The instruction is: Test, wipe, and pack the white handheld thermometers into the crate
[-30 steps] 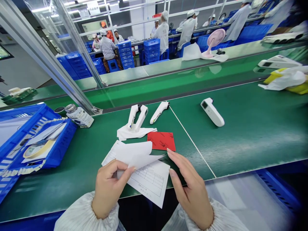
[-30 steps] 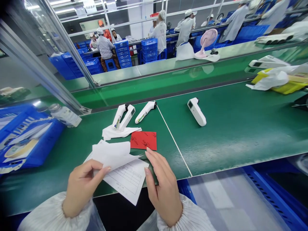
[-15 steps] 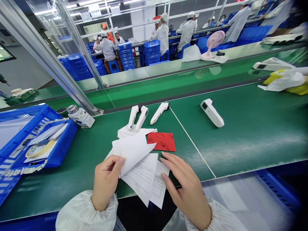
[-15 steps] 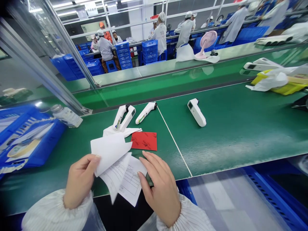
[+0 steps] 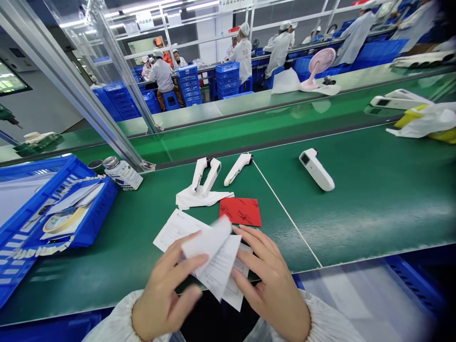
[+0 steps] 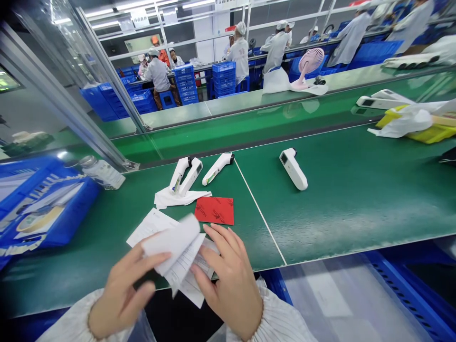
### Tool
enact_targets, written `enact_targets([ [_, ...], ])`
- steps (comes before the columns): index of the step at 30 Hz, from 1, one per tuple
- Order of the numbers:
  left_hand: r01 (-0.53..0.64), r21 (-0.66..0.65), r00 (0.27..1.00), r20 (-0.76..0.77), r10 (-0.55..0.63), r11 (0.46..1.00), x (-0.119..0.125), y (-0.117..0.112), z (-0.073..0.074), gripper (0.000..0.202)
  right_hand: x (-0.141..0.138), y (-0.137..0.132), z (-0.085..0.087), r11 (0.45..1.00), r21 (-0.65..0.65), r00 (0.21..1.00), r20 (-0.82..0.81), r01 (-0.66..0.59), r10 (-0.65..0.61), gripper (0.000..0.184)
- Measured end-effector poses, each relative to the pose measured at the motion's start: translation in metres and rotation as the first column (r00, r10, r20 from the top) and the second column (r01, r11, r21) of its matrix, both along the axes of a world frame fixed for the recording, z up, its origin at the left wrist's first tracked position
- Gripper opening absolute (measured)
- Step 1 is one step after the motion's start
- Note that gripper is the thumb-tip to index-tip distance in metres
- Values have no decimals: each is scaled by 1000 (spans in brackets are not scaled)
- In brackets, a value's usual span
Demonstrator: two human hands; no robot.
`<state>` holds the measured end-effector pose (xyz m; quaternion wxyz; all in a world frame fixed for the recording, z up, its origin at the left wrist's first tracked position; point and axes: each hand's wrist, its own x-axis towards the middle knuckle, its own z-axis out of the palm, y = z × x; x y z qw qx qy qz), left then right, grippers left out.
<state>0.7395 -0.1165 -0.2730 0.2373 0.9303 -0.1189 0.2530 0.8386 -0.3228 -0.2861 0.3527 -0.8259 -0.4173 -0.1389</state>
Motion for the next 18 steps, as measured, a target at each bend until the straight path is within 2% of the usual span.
enact_targets([
  [1,79,60,996,-39,-76,995,-1,-3,-1,49,0,5,3,1000,21,1000,-12,-5,5,22],
  [2,92,102,995,-47,-88,990,-1,-5,-2,58,1,10,6,999,41,1000,-25,-8,9,21],
  [3,57,129,998,-31,-53,990,0,-7,-4,57,2,15,9,998,62,999,-40,-9,11,20],
  [5,-87,119,996,22,85,989,4,-7,-10,42,5,21,10,996,92,998,-65,1,5,18],
  [7,-287,-27,955,70,288,958,11,-4,-14,50,8,20,8,995,97,997,-70,25,-18,20],
  [9,-448,-247,881,39,471,859,18,1,-14,77,9,13,2,996,69,997,-56,55,-51,22],
  [10,-483,-330,856,16,517,811,21,3,-13,94,9,7,-2,997,44,997,-43,62,-60,23],
  [11,-489,-376,847,8,531,787,22,6,-13,106,8,1,-5,998,13,998,-28,63,-63,24],
  [12,-474,-372,854,26,519,798,23,8,-12,109,7,-5,-8,998,-22,998,-11,54,-54,24],
  [13,-446,-317,871,60,487,837,22,10,-12,105,5,-10,-11,998,-59,999,10,37,-36,25],
  [15,-337,-99,932,104,346,936,16,12,-14,76,2,-18,-14,991,-131,999,50,0,6,27],
  [16,-246,25,967,80,244,969,13,12,-15,58,1,-20,-14,987,-158,998,65,-11,21,28],
  [18,-23,222,999,-28,30,975,6,10,-16,36,0,-20,-14,983,-184,996,82,-16,32,31],
])
